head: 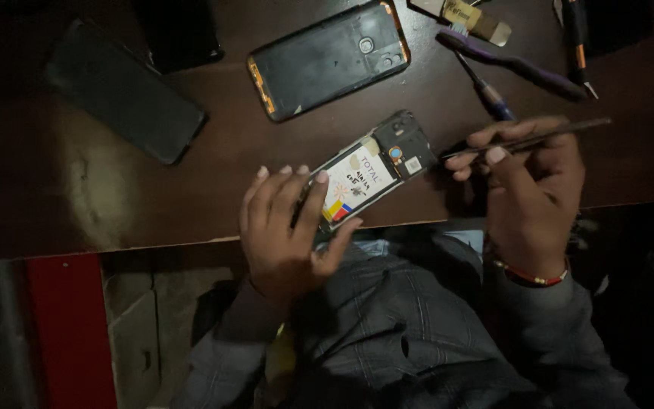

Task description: The person repairs a disassembled smartphone on a wooden workbench. They apply adhesive from a small bottle along the phone's frame, use tweezers to adjust components, work on the phone with a screwdriver, and press the frame and back cover together by hand.

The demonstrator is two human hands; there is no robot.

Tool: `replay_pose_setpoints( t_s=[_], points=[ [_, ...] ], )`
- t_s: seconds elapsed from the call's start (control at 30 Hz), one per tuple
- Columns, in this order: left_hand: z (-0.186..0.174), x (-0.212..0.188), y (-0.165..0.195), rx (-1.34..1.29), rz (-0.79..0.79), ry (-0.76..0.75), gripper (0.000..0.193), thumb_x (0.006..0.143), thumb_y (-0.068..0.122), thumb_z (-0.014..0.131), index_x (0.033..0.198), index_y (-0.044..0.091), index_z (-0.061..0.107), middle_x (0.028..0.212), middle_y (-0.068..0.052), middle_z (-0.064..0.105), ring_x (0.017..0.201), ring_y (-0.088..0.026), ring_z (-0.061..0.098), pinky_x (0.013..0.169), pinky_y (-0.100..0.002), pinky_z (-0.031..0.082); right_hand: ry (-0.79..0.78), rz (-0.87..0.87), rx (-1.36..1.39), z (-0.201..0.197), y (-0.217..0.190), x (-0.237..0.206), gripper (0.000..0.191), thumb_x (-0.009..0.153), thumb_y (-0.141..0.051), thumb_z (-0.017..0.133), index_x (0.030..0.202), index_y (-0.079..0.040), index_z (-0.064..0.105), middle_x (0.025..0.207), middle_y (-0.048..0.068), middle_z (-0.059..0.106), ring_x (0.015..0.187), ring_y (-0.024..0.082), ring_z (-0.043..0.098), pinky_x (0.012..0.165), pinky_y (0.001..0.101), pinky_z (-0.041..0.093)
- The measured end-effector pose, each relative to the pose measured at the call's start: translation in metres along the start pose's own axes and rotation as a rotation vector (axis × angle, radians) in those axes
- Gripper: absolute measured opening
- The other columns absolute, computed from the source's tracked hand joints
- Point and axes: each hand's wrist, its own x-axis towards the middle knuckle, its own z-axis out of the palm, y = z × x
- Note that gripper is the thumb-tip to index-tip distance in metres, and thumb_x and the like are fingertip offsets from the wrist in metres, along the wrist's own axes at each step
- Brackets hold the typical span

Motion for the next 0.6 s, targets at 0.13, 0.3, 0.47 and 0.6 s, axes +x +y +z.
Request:
replay_pose_setpoints(
  t_s=[0.13,0.3,0.47,0.6],
  points=[
    [0.002,-0.009,0.024,0.11,-0.07,-0.023,0.072,0.089,0.054,0.085,0.134,0.002,0.062,0.124,-0.017,0.062,0.123,-0.035,0.057,0.111,-0.059,0.043,0.081,-0.037,-0.072,-0.003,-0.002,-0.007,0.011,0.114,0.003,0.055,0.124,0.0,0.05,0.116,0.016,0.063,0.102,0.028,0.073,0.09,0.0415,0.062],
    [0.006,-0.015,0.042,0.168,-0.07,0.009,0.072,0.091,0.058,0.085,0.136,0.007,0.061,0.128,-0.015,0.057,0.126,-0.033,0.054,0.114,-0.056,0.039,0.04,-0.022,-0.024,-0.006,-0.006,-0.01,0.009,0.113,0.003,0.056,0.122,0.001,0.054,0.116,0.018,0.066,0.103,0.03,0.074,0.09,0.0423,0.063],
    [0.004,-0.016,0.052,0.14,-0.069,-0.04,0.074,0.09,0.056,0.084,0.139,0.007,0.057,0.127,-0.016,0.055,0.125,-0.033,0.052,0.112,-0.058,0.036,0.063,0.012,0.023,0.0,-0.002,-0.01,0.005,0.111,0.006,0.057,0.114,0.003,0.059,0.11,0.019,0.07,0.1,0.03,0.075,0.088,0.0428,0.064],
    [-0.003,-0.016,0.063,0.131,-0.067,-0.031,0.07,0.096,0.051,0.083,0.144,0.009,0.054,0.13,-0.014,0.055,0.129,-0.033,0.052,0.116,-0.057,0.036,0.08,0.029,0.055,0.005,-0.003,-0.007,0.008,0.108,0.007,0.057,0.113,0.002,0.061,0.108,0.019,0.071,0.108,0.03,0.074,0.098,0.0419,0.063]
  ],
)
